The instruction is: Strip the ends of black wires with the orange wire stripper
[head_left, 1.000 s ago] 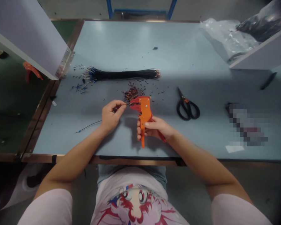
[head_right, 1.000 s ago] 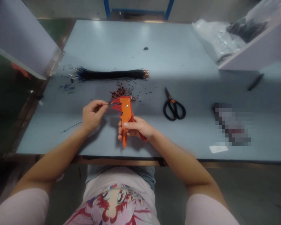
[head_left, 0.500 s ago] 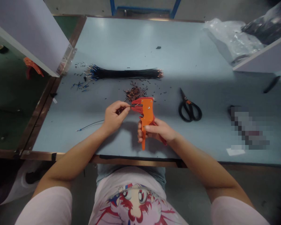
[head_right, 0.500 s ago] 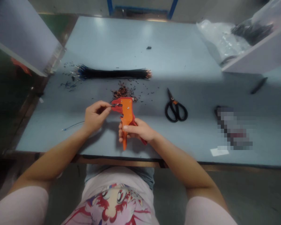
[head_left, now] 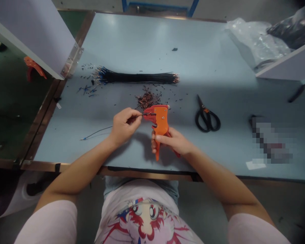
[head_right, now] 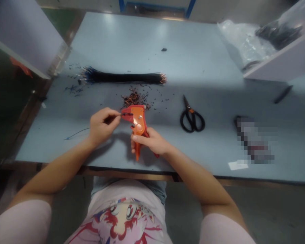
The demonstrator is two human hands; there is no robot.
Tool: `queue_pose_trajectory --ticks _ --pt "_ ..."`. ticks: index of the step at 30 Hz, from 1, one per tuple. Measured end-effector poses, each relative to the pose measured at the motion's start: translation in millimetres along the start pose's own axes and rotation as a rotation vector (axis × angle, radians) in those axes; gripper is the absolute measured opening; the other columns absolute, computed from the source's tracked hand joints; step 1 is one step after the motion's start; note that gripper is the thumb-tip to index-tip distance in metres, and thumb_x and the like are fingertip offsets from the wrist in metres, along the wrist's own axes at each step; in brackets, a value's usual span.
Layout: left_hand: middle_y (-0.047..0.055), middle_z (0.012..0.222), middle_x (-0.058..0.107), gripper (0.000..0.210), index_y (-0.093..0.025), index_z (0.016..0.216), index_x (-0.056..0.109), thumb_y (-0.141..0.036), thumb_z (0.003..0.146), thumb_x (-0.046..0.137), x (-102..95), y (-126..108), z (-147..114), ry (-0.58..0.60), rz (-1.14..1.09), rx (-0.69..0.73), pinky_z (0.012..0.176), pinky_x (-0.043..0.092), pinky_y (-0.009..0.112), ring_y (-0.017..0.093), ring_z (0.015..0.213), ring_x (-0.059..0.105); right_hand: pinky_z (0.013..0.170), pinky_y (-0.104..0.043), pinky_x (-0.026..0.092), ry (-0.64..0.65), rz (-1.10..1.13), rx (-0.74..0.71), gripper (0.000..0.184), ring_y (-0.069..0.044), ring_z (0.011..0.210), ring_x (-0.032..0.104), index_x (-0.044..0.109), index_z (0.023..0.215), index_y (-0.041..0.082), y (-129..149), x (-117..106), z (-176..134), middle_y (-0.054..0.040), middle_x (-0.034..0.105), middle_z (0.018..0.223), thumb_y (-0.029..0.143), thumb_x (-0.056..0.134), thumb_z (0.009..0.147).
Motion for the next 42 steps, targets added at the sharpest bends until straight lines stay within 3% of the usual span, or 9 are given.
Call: queue_pose_trajectory --ticks 9,21,33,37,42 --pt "-0.004 0.06 0.053 0.005 -0.017 0.074 0.063 -0.015 0.078 0.06 -1.5 -0.8 -1.3 -0.033 0.062 0.02 0.056 0.036 0.02 0.006 0.054 0.043 0.055 -0.032 0.059 -0.002 0.04 -0.01 0.028 -0.018 0.064 0.067 0.056 0.09 0.013 1.7 0.6 -1.2 -0.0036 0.064 0.074 0.033 0.071 0.079" --pt "-0.003 0.062 0.056 0.005 -0.016 0.079 0.065 -0.014 0.079 0.06 -0.4 -2.8 -1.9 -0.056 0.034 0.125 0.055 0.036 0.019 0.005 0.054 0.046 0.055 -0.031 0.058 0.024 0.034 0.003 0.026 -0.018 0.063 0.067 0.057 0.087 0.012 -1.1 -0.3 -1.3 -0.0041 0.064 0.07 0.035 0.067 0.083" --pt "-0.005 0.056 0.051 0.006 -0.017 0.078 0.065 -0.016 0.08 0.06 -4.1 -4.3 -2.8 -0.023 0.103 0.159 0.054 0.033 0.018 0.005 0.05 0.042 0.045 -0.026 0.051 -0.052 -0.037 0.017 0.034 -0.012 0.046 0.058 0.051 0.067 0.014 -0.8 6.0 -2.1 0.0006 0.055 0.055 0.042 0.063 0.084" --pt "-0.005 0.055 0.053 0.009 -0.017 0.077 0.066 -0.018 0.081 0.058 -1.9 -3.0 -3.4 -0.02 0.128 0.14 0.054 0.034 0.018 0.005 0.05 0.044 0.038 -0.023 0.045 -0.098 -0.022 -0.015 0.042 -0.008 0.035 0.046 0.046 0.058 0.016 -1.5 6.4 0.2 0.0048 0.045 0.045 0.044 0.061 0.085" --pt "-0.004 0.055 0.055 0.013 -0.017 0.072 0.066 -0.019 0.081 0.057 0.4 0.7 0.4 0.019 0.167 0.087 0.054 0.034 0.019 0.005 0.05 0.045 0.037 -0.024 0.047 -0.14 0.063 0.01 0.038 -0.009 0.035 0.046 0.047 0.064 0.016 0.2 3.2 3.3 0.0052 0.047 0.047 0.045 0.064 0.082"
Point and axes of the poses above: each hand's wrist, its own z-axis towards the middle knuckle, its own x-axis out of the palm, y = z × x, the point moved 2 cm from there along z, towards the middle knuckle
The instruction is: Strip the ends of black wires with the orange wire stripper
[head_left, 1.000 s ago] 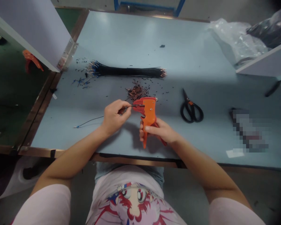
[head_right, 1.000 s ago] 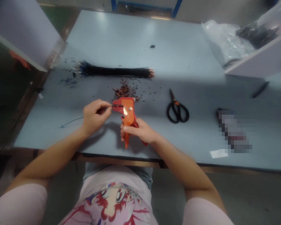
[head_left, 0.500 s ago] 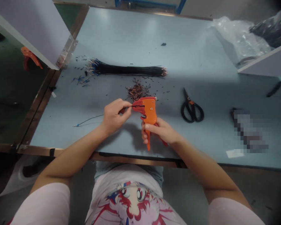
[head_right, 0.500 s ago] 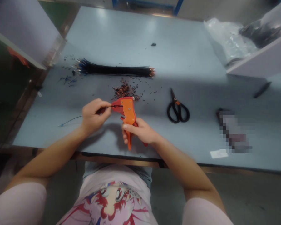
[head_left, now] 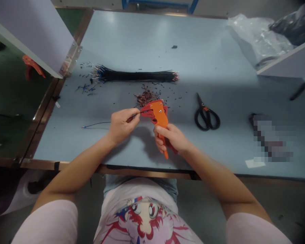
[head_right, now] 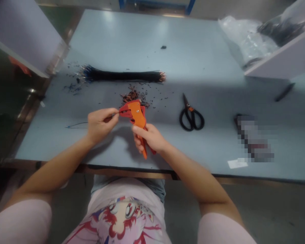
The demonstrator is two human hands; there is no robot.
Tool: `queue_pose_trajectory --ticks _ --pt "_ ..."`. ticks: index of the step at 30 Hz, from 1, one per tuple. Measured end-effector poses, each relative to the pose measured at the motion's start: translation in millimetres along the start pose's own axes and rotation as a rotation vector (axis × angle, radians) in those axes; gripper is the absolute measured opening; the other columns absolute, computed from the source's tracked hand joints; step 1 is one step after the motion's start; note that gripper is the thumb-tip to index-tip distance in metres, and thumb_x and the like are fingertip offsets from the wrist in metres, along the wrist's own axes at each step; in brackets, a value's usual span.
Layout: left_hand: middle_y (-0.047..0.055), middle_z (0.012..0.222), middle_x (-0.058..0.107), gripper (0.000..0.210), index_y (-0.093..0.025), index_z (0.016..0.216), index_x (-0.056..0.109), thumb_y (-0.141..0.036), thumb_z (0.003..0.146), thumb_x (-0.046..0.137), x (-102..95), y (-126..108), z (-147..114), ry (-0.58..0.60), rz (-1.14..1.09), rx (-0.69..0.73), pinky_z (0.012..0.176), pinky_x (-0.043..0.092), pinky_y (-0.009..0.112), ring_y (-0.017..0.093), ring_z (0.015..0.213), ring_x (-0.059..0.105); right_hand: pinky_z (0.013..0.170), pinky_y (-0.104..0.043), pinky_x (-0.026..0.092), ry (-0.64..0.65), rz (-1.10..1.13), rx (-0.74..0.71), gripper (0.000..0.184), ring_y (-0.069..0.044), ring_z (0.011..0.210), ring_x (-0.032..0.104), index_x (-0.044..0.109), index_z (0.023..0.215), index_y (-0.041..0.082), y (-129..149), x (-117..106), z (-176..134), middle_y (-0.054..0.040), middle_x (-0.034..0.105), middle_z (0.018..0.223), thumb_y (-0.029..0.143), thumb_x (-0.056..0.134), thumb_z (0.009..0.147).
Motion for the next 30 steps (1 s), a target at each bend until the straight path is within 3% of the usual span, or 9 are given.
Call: queue_pose_trajectory --ticks 22,24,27,30 --pt "-0.001 0.06 0.061 0.016 -0.019 0.077 0.068 -0.021 0.083 0.053 5.3 14.6 1.2 0.128 0.072 -0.055 0.058 0.035 0.023 0.01 0.054 0.051 0.036 -0.025 0.048 -0.096 0.108 0.106 0.04 -0.01 0.037 0.049 0.055 0.074 0.014 -1.9 -11.1 9.9 0.0009 0.055 0.053 0.051 0.068 0.076" --pt "-0.001 0.059 0.059 0.014 -0.019 0.076 0.069 -0.021 0.08 0.055 -0.3 28.4 5.9 0.094 0.063 -0.109 0.059 0.035 0.023 0.01 0.054 0.049 0.038 -0.027 0.05 -0.135 0.165 0.091 0.037 -0.011 0.039 0.051 0.054 0.075 0.015 5.8 -19.5 8.7 0.0012 0.055 0.054 0.049 0.068 0.077" --pt "-0.004 0.049 0.048 0.01 -0.018 0.072 0.07 -0.022 0.074 0.061 -15.7 54.1 15.1 -0.154 -0.01 -0.302 0.054 0.032 0.023 0.008 0.048 0.04 0.044 -0.026 0.052 -0.288 0.327 -0.05 0.03 -0.01 0.041 0.05 0.051 0.075 0.018 23.5 -36.0 4.5 0.0045 0.051 0.053 0.044 0.066 0.08" --pt "-0.006 0.046 0.043 0.012 -0.018 0.07 0.07 -0.029 0.071 0.065 -19.9 62.9 20.7 -0.136 -0.179 -0.444 0.049 0.029 0.022 0.007 0.046 0.034 0.048 -0.03 0.055 -0.263 0.333 -0.032 0.027 -0.013 0.046 0.056 0.054 0.078 0.017 27.6 -37.0 1.9 0.0012 0.057 0.057 0.042 0.062 0.082"
Point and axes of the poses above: each hand's wrist, its own z-axis towards the middle knuckle, its own x-axis out of the palm, y = z × x, the point moved 2 cm from there along z, towards the middle knuckle
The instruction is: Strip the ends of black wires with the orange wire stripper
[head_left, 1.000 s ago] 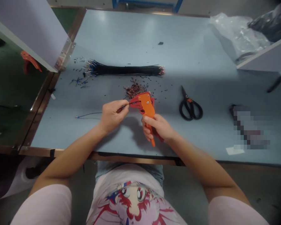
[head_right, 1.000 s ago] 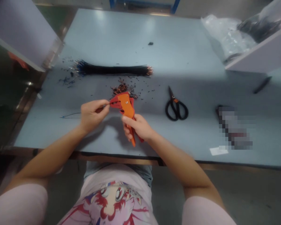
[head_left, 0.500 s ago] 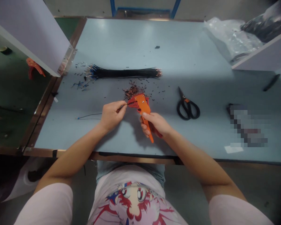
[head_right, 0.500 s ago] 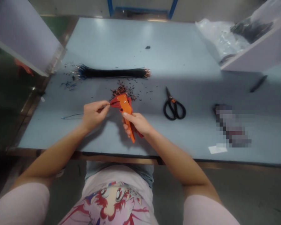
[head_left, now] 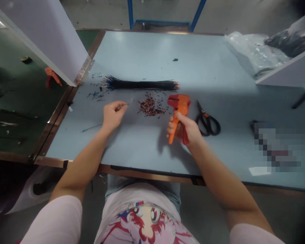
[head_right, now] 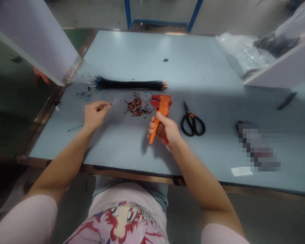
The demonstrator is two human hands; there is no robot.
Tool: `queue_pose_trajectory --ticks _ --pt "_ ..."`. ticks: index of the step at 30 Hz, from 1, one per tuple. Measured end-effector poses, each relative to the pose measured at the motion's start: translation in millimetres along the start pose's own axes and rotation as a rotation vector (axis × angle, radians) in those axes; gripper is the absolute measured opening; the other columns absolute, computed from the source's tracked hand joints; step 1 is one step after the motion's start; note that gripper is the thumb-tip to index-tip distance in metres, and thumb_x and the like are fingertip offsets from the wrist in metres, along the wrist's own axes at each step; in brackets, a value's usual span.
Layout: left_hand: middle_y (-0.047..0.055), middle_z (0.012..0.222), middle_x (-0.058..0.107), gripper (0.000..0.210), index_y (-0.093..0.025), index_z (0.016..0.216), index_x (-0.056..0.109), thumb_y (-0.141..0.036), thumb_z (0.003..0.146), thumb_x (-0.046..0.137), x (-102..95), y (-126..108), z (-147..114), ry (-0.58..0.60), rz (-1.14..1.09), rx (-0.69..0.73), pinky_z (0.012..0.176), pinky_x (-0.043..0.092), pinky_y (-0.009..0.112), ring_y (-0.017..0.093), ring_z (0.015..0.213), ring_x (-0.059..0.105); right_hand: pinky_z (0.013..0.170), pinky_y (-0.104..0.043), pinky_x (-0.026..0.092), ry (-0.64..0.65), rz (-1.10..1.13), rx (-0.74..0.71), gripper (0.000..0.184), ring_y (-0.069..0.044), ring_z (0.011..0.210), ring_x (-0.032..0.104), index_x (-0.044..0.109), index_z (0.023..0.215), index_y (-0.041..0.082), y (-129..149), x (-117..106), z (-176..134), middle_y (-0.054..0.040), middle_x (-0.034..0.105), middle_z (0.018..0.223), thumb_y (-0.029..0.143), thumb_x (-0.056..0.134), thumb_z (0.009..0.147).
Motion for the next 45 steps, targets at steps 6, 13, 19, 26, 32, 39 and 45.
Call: queue_pose_trajectory --ticks 6,13,19,26,32,39,45 --pt "-0.004 0.052 0.051 0.015 -0.018 0.073 0.069 -0.032 0.069 0.069 13.1 -12.7 -13.4 0.148 -0.27 -0.175 0.043 0.027 0.02 0.005 0.044 0.035 0.066 -0.041 0.058 0.152 -0.072 0.197 0.021 -0.022 0.067 0.068 0.059 0.087 0.012 -27.2 10.4 0.2 -0.0085 0.067 0.075 0.032 0.06 0.083" --pt "-0.004 0.054 0.054 0.017 -0.017 0.073 0.065 -0.03 0.064 0.073 20.1 -13.9 -21.6 0.185 -0.488 -0.296 0.04 0.028 0.019 0.005 0.044 0.041 0.065 -0.037 0.058 0.176 -0.184 0.176 0.03 -0.023 0.069 0.07 0.06 0.088 0.011 -31.9 6.7 1.8 -0.01 0.069 0.078 0.038 0.067 0.079" --pt "-0.005 0.052 0.051 0.021 -0.018 0.071 0.062 -0.031 0.062 0.075 25.8 -19.2 -31.3 0.173 -0.544 -0.303 0.039 0.029 0.018 0.004 0.042 0.041 0.07 -0.041 0.056 0.358 -0.042 0.21 0.031 -0.024 0.073 0.07 0.059 0.092 0.011 -33.9 17.8 -9.8 -0.0091 0.069 0.081 0.04 0.065 0.08" --pt "-0.004 0.056 0.053 0.018 -0.018 0.068 0.061 -0.028 0.062 0.074 32.1 -30.9 -45.5 0.273 -0.585 -0.26 0.042 0.032 0.017 0.004 0.045 0.04 0.076 -0.044 0.054 0.543 0.083 0.283 0.03 -0.027 0.081 0.07 0.056 0.095 0.012 -38.5 20.2 -12.3 -0.0079 0.068 0.082 0.038 0.062 0.081" --pt "-0.001 0.065 0.062 0.017 -0.017 0.071 0.065 -0.031 0.067 0.073 40.4 -35.4 -60.9 0.398 -0.54 -0.246 0.054 0.044 0.02 0.007 0.055 0.051 0.075 -0.043 0.054 0.558 0.09 0.245 0.033 -0.025 0.08 0.07 0.053 0.095 0.013 -40.3 22.2 -15.2 -0.0068 0.068 0.08 0.033 0.069 0.074" --pt "0.005 0.081 0.071 0.016 -0.018 0.077 0.071 -0.03 0.068 0.074 49.3 -38.2 -68.5 0.493 -0.628 -0.328 0.075 0.053 0.029 0.015 0.074 0.065 0.071 -0.041 0.055 0.589 0.097 0.25 0.033 -0.021 0.07 0.068 0.053 0.094 0.013 -43.5 23.7 -18.1 -0.0056 0.066 0.078 0.033 0.071 0.074" --pt "0.004 0.075 0.071 0.018 -0.017 0.073 0.07 -0.029 0.062 0.078 49.2 -41.3 -70.1 0.477 -0.668 -0.332 0.07 0.054 0.028 0.014 0.069 0.065 0.073 -0.045 0.055 0.627 0.066 0.235 0.034 -0.021 0.068 0.068 0.054 0.094 0.011 -47.4 22.7 -19.5 -0.0066 0.065 0.079 0.036 0.07 0.076"
Point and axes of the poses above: each hand's wrist, its own z-axis towards the middle knuckle, its own x-axis out of the palm, y = z × x, the point moved 2 cm from there along z, towards the middle knuckle
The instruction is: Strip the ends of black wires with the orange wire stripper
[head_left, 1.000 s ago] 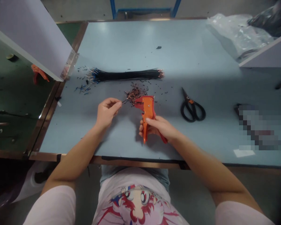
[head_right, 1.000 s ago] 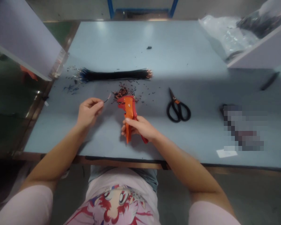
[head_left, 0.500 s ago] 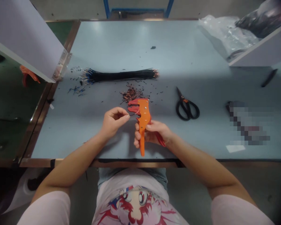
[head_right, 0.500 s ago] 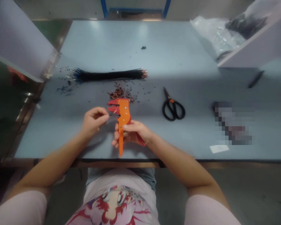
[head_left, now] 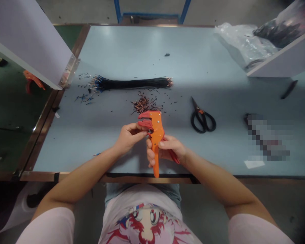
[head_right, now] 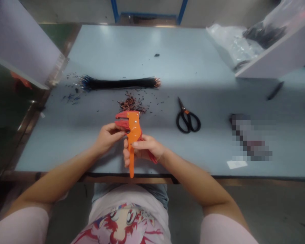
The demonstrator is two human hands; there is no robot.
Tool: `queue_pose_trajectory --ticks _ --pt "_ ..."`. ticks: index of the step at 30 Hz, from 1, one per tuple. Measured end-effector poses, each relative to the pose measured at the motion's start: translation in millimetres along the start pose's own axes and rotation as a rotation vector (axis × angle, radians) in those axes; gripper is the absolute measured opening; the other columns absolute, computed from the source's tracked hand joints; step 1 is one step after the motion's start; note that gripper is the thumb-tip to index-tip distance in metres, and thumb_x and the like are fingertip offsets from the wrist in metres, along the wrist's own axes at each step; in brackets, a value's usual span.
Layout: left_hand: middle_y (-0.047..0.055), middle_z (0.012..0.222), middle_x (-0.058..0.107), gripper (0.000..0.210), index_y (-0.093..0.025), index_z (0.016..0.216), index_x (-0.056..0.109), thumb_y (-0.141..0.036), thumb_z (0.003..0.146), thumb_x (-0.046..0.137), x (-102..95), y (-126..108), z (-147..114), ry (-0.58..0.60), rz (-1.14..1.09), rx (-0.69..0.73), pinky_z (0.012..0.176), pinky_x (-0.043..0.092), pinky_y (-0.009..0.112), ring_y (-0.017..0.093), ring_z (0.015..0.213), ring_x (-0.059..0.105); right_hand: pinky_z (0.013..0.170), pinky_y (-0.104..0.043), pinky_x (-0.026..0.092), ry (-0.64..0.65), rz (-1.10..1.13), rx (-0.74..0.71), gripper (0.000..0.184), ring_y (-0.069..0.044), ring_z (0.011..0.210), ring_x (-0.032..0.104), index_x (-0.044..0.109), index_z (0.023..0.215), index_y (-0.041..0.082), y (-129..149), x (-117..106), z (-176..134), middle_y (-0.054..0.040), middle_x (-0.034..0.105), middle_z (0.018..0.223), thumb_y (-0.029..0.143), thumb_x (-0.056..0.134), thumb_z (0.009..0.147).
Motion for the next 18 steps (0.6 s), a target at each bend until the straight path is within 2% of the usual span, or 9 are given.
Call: queue_pose_trajectory --ticks 7,18 --pt "0.004 0.077 0.072 0.017 -0.018 0.074 0.072 -0.029 0.064 0.079 2.3 -2.8 -1.1 0.049 -0.036 -0.006 0.073 0.055 0.028 0.013 0.07 0.066 0.071 -0.042 0.057 0.013 0.0 -0.005 0.03 -0.02 0.069 0.068 0.056 0.095 0.011 -1.8 0.8 -0.9 -0.0057 0.065 0.077 0.036 0.066 0.082" --pt "0.004 0.077 0.073 0.022 -0.017 0.074 0.073 -0.033 0.062 0.081 4.3 -2.8 -1.6 0.063 -0.073 -0.025 0.077 0.054 0.027 0.013 0.072 0.067 0.055 -0.034 0.058 0.014 -0.013 -0.055 0.025 -0.014 0.051 0.062 0.051 0.087 0.013 -5.6 -0.4 2.2 0.0002 0.06 0.063 0.034 0.065 0.085"
Point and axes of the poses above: each hand's wrist, its own z-axis towards the middle knuckle, its own x-axis out of the palm, y = z × x, the point moved 2 cm from there along z, towards the middle knuckle
